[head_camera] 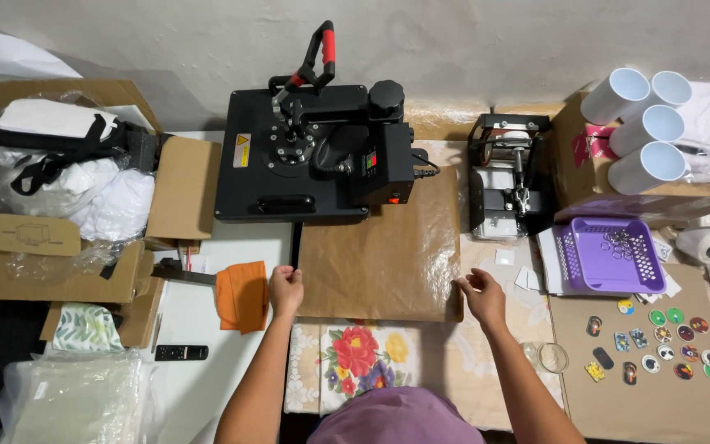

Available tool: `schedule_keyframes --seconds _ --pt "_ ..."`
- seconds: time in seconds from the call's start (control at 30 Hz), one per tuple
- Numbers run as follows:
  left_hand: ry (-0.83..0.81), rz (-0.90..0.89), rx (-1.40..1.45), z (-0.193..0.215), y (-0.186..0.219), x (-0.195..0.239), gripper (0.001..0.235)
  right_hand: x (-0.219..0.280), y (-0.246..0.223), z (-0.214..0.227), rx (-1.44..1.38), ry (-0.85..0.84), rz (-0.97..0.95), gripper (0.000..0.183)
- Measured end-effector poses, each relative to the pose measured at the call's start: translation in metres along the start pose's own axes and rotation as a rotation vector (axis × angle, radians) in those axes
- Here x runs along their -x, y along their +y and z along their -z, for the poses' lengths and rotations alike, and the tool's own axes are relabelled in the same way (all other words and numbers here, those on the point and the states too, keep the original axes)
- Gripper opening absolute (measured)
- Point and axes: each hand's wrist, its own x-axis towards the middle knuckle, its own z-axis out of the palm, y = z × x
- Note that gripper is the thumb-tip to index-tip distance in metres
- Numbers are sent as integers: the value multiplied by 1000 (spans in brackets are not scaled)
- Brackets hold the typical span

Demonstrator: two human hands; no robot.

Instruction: Using a heat press machine to apply small transfers or labels, including positioning the items, operating the press lever, and peeling off the backing.

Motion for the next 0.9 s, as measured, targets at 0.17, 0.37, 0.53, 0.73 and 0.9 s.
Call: schedule_keyframes --seconds 0.17,0.37,0.53,0.73,0.9 --pt "294 -543 -124 76 137 30 44 68 -3 13 -63 132 175 53" --pt "-47 -766 -718 96 194 -75 72 129 54 -4 -40 -57 85 41" --pt "-260 -571 -922 69 211 -79 53 166 81 -19 -255 -230 40 21" --pt "-241 -431 -944 39 217 5 71 176 41 -12 -306 -333 9 20" --pt "-282 -567 -873 -32 196 91 115 150 -44 -7 -212 -343 183 35"
